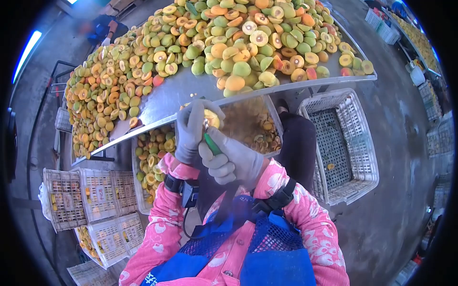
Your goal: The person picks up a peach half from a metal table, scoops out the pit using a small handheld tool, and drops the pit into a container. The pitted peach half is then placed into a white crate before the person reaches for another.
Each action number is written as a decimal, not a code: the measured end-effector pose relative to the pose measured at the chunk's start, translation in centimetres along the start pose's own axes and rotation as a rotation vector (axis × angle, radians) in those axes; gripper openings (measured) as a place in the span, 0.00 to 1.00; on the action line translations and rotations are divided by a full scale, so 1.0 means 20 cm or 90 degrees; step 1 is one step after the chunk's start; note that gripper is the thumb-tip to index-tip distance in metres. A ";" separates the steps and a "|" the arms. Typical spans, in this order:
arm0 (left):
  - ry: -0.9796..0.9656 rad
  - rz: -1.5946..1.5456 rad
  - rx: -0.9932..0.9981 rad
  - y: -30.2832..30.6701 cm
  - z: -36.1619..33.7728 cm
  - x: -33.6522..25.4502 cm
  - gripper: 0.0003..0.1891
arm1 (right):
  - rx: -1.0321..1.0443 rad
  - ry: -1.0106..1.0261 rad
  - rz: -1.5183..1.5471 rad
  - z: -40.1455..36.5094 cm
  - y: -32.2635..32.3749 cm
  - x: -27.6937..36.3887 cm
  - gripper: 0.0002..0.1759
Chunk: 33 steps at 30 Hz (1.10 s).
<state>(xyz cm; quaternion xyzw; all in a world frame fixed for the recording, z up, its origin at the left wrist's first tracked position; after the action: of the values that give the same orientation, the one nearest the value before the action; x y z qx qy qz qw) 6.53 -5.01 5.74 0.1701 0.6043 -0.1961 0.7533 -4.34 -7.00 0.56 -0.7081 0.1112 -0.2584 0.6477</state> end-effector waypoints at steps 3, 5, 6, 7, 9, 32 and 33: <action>0.098 -0.277 0.062 -0.10 0.03 0.17 0.18 | 0.050 0.025 0.100 0.05 0.09 0.00 0.29; 0.108 -0.190 -0.029 0.00 -0.02 0.45 0.21 | 0.186 0.061 0.174 0.09 0.09 0.03 0.30; 0.111 -0.099 -0.120 0.10 -0.04 0.52 0.25 | 0.187 0.061 0.173 0.10 0.11 0.04 0.30; 0.134 -0.369 -0.316 0.18 -0.12 0.59 0.21 | 0.150 0.087 0.131 0.10 0.15 0.06 0.29; 0.059 -0.064 -0.381 0.35 -0.29 0.37 0.11 | 0.111 0.112 0.086 0.08 0.20 0.10 0.29; 0.146 0.602 0.024 0.76 0.61 0.98 0.19 | -0.655 0.078 -1.175 -0.18 0.69 0.65 0.21; 0.168 0.346 0.030 0.77 0.48 1.09 0.21 | -0.622 0.095 -1.179 -0.15 0.66 0.62 0.19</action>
<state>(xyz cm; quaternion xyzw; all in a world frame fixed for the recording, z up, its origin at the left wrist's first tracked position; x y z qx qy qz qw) 26.67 1.65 -13.28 0.3667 0.6248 0.0225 0.6890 6.87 -17.43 -9.44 -0.6832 -0.3421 -0.6230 -0.1676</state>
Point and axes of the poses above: each hand's wrist, its own z-axis towards the middle knuckle, its own y-axis out of the back of the hand, x = y × z, the point moved 10 cm from there along z, towards the middle knuckle, and after that the axes turned 10 degrees about x, right-handed, at the moved point
